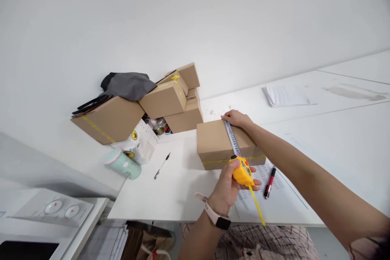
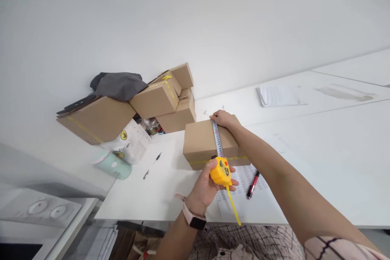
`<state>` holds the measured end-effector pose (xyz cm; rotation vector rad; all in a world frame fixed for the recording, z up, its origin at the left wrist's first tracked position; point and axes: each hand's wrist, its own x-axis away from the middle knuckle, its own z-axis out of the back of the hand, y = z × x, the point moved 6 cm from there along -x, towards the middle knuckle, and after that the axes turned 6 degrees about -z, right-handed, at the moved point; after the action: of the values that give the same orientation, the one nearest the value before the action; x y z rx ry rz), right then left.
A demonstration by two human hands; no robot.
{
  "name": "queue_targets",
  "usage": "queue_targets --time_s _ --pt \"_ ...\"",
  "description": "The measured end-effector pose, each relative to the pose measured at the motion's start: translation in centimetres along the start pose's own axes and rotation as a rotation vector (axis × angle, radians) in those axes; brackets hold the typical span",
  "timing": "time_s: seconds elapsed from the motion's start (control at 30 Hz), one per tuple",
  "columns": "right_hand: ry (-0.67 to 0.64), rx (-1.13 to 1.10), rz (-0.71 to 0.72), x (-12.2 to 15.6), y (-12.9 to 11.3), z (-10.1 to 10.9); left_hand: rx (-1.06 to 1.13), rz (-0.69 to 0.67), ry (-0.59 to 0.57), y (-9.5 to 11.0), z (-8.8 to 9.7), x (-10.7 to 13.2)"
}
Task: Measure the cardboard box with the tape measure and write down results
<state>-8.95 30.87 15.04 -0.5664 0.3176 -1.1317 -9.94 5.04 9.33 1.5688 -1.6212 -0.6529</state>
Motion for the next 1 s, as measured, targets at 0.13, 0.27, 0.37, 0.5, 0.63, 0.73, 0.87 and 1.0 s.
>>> queue_targets --time_s 0.13,0.27,0.37,0.5,0.63,0.73,0.87,1.0 --pt "-0.01 -0.037 0.018 0.0 0.0 -0.3 -0.014 -0.007 0.022 -0.5 -1.0 -0.1" --pt "-0.016 -0.155 0.054 -0.4 -0.2 -0.2 -0.019 -0.003 0.021 -0.1 -1.2 0.0" --pt "0.001 -0.311 0.099 -0.3 0.6 1.2 -0.081 -0.101 0.037 1.2 0.1 1.6" --pt "0.154 -0.498 0.09 2.5 5.8 3.6 -0.305 -0.44 0.274 4.3 5.3 5.4" --pt "0.257 -0.607 -0.042 8.1 12.6 2.5 -0.417 -0.5 0.495 5.2 10.5 6.9" --pt "0.146 -0.605 -0.017 11.8 13.3 0.7 -0.399 -0.401 0.437 5.2 11.7 5.5" --pt "0.237 -0.531 0.051 13.5 10.3 3.1 -0.391 -0.404 0.329 8.0 10.4 3.8" --pt "0.432 -0.253 0.078 11.3 7.3 7.0 -0.412 -0.493 0.235 12.1 8.0 2.7"
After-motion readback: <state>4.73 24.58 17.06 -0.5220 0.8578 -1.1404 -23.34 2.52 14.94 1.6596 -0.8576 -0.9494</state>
